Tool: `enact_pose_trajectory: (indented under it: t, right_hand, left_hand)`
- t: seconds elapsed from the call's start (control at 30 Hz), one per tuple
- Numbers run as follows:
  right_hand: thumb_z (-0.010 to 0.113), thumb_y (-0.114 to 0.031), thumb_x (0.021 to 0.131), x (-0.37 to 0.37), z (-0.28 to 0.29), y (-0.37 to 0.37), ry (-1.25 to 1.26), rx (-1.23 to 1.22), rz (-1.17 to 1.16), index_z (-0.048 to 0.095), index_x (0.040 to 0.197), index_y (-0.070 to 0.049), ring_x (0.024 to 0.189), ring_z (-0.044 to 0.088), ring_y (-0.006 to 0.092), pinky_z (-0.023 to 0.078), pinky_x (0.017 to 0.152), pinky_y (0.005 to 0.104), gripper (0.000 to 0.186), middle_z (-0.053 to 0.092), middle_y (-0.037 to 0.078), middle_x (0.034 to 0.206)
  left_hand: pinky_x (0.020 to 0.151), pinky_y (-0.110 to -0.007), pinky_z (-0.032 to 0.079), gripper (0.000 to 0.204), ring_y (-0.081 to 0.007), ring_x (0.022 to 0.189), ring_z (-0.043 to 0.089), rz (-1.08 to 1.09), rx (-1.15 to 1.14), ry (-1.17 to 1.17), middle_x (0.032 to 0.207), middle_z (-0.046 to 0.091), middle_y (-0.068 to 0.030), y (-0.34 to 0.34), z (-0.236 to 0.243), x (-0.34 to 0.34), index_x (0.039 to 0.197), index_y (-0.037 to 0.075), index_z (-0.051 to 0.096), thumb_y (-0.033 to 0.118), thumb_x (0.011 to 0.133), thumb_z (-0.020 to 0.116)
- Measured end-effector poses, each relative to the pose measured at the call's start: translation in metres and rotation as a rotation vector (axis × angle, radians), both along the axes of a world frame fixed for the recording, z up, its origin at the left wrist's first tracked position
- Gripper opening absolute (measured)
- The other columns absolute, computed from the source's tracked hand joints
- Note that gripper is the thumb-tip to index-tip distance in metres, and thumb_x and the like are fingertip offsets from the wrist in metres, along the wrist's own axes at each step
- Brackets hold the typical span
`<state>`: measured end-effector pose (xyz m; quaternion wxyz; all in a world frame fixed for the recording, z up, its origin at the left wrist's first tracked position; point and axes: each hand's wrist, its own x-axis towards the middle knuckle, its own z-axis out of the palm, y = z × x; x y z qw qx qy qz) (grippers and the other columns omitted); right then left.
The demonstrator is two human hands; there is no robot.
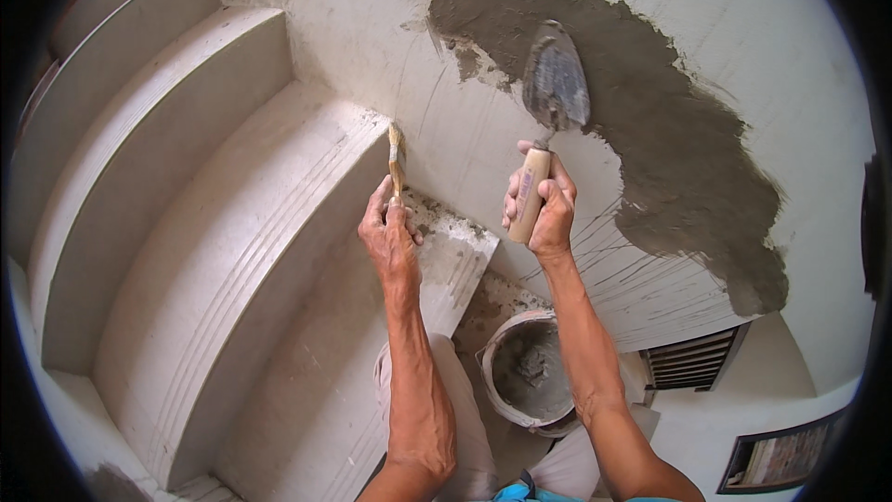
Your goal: The person applies plaster to a wall using a trowel and a bucket. They repeatedly scoop plaster from the bucket and spread it onto the wall surface, smoothing it with the trowel. A brush is held in the other hand but not used during the clip.
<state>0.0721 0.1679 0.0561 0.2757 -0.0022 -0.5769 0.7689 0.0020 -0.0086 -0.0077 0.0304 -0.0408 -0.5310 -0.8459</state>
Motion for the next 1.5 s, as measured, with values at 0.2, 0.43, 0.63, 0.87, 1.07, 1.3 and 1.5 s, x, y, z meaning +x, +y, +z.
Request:
enact_pose_trajectory:
  t: [0.2,0.43,0.63,0.87,1.07,1.3,1.5]
  right_hand:
    - [0.042,-0.016,0.079,-0.009,-0.001,-0.009,-0.115,0.121,0.036,0.054,0.129,0.000,0.052,0.056,0.0144,0.052,0.042,0.0312,0.054,0.058,0.009,0.073]
    - [0.040,-0.015,0.080,-0.045,0.012,-0.014,-0.205,0.210,0.100,0.052,0.132,-0.001,0.053,0.056,0.0142,0.052,0.044,0.0310,0.055,0.059,0.010,0.076]
    - [0.045,-0.019,0.085,-0.038,0.005,-0.001,-0.131,0.133,0.087,0.051,0.134,-0.001,0.054,0.057,0.0143,0.052,0.044,0.0307,0.053,0.058,0.009,0.075]
    - [0.042,-0.016,0.079,-0.018,-0.009,-0.005,-0.125,0.069,0.070,0.054,0.130,-0.001,0.051,0.056,0.0151,0.051,0.042,0.0314,0.054,0.058,0.009,0.073]
    - [0.041,-0.015,0.078,-0.041,0.012,-0.003,-0.126,0.123,0.089,0.054,0.129,0.000,0.053,0.057,0.0152,0.051,0.042,0.0318,0.054,0.058,0.010,0.073]
    - [0.051,-0.025,0.084,-0.011,-0.010,0.006,-0.050,0.039,0.055,0.050,0.135,0.000,0.053,0.058,0.0154,0.054,0.044,0.0313,0.057,0.059,0.010,0.076]
    - [0.047,-0.020,0.082,-0.008,-0.010,-0.002,-0.076,0.054,0.044,0.052,0.132,-0.001,0.052,0.058,0.0158,0.053,0.043,0.0319,0.054,0.058,0.010,0.075]
  left_hand:
    - [0.045,-0.023,0.042,0.043,-0.0065,0.058,0.050,-0.011,-0.003,-0.026,0.072,0.054,-0.0018,-0.001,0.000,0.001,0.136,-0.005,0.056,0.012,0.097,0.055]
    - [0.045,-0.023,0.042,0.042,-0.0064,0.058,0.050,-0.004,0.007,-0.051,0.073,0.054,-0.0018,-0.001,0.002,0.000,0.136,-0.006,0.056,0.015,0.098,0.056]
    - [0.045,-0.023,0.042,0.043,-0.0063,0.059,0.049,-0.003,-0.012,-0.018,0.073,0.053,-0.0017,-0.003,0.004,0.002,0.136,-0.006,0.056,0.015,0.098,0.056]
    - [0.045,-0.023,0.042,0.043,-0.0063,0.059,0.049,-0.012,-0.027,-0.007,0.072,0.053,-0.0013,-0.002,-0.001,0.002,0.136,-0.006,0.055,0.014,0.098,0.056]
    - [0.044,-0.023,0.042,0.044,-0.0062,0.057,0.049,-0.009,0.011,-0.038,0.071,0.053,-0.0015,0.001,-0.002,-0.002,0.137,-0.007,0.054,0.013,0.097,0.056]
    - [0.044,-0.023,0.042,0.044,-0.0063,0.057,0.049,-0.007,0.004,-0.011,0.071,0.053,-0.0021,-0.002,-0.002,0.000,0.136,-0.007,0.054,0.013,0.097,0.056]
    - [0.045,-0.023,0.042,0.044,-0.0068,0.057,0.050,-0.018,0.029,-0.021,0.072,0.053,-0.0022,0.001,0.000,0.001,0.136,-0.008,0.054,0.013,0.097,0.056]
